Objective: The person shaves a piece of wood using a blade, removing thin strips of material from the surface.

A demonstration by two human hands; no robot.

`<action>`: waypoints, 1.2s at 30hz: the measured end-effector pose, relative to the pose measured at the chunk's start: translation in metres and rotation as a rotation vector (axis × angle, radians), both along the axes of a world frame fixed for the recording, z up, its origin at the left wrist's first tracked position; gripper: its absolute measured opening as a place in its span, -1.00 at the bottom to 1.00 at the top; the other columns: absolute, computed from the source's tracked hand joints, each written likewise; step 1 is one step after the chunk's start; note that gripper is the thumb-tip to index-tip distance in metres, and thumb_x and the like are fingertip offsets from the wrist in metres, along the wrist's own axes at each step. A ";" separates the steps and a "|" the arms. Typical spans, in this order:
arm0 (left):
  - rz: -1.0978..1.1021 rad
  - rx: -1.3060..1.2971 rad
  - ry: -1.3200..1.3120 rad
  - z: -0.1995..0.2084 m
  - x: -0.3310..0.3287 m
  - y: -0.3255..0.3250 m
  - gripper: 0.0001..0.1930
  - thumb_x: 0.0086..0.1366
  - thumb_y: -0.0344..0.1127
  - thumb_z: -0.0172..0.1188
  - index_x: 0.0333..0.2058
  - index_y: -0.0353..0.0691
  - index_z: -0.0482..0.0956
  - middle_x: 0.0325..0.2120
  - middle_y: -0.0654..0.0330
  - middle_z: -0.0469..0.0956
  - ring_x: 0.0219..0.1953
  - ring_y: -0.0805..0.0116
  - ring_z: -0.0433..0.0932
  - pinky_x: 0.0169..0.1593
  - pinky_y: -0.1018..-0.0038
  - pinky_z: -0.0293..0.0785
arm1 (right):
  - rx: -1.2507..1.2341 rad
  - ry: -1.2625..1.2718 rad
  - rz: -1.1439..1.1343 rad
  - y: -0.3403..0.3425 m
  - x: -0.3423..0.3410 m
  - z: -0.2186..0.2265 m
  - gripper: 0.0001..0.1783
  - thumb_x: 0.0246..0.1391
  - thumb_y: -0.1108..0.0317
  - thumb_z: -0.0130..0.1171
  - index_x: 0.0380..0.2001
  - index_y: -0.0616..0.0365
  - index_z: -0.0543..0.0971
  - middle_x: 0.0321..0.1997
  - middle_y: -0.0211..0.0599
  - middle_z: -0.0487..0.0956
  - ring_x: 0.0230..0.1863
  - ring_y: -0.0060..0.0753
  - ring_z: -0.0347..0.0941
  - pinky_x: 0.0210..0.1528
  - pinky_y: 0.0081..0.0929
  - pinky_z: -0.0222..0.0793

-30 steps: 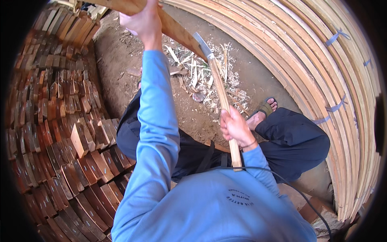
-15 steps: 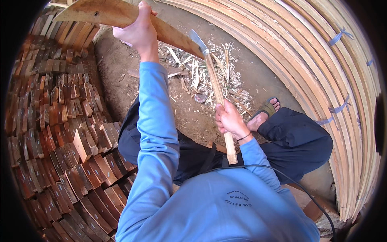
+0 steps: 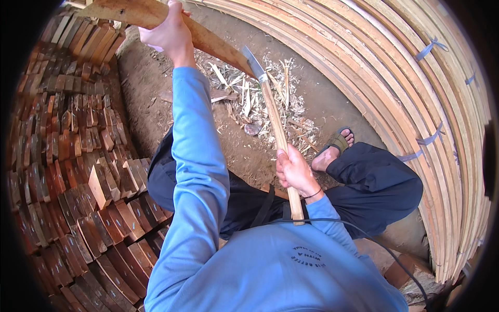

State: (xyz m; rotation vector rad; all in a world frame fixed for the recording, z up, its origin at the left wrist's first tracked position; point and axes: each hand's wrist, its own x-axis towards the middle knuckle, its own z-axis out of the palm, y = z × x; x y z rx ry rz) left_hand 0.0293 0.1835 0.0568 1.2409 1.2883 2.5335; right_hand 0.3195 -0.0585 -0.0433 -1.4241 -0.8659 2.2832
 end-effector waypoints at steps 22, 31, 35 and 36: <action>-0.014 -0.129 -0.006 -0.012 0.015 -0.009 -0.73 0.17 -0.45 0.45 -0.25 -0.30 0.51 -0.53 0.21 0.57 -0.56 0.40 0.57 -0.45 0.45 0.55 | 0.025 0.013 0.022 0.053 -0.002 -0.028 -0.86 0.53 0.23 -0.16 -0.20 -0.03 0.28 -0.54 -0.56 0.24 -0.70 -0.71 0.11 -0.76 -0.64 0.06; -0.351 -0.067 -0.271 0.001 0.002 -0.016 -0.74 0.16 -0.53 0.39 -0.27 -0.44 0.46 -0.54 0.07 0.58 -0.62 0.28 0.59 -0.49 0.37 0.60 | -0.069 0.076 -0.023 0.022 0.005 -0.012 -0.88 0.52 0.28 -0.18 -0.18 0.02 0.26 -0.57 -0.58 0.22 -0.71 -0.72 0.08 -0.74 -0.64 0.07; -0.084 -0.092 -0.012 -0.010 -0.002 -0.010 -0.77 0.17 -0.47 0.42 -0.28 -0.32 0.51 -0.53 0.18 0.58 -0.58 0.37 0.59 -0.46 0.44 0.57 | -0.044 0.087 -0.015 0.020 0.008 -0.012 -0.87 0.52 0.28 -0.18 -0.19 0.03 0.25 -0.58 -0.59 0.20 -0.71 -0.74 0.07 -0.75 -0.62 0.06; -0.046 -0.114 -0.013 -0.011 -0.015 -0.008 -0.77 0.17 -0.47 0.42 -0.28 -0.33 0.52 -0.53 0.18 0.59 -0.57 0.37 0.59 -0.46 0.44 0.57 | -0.049 0.064 0.015 0.011 0.019 -0.001 -0.87 0.52 0.28 -0.18 -0.20 0.03 0.25 -0.58 -0.58 0.20 -0.71 -0.73 0.08 -0.75 -0.62 0.06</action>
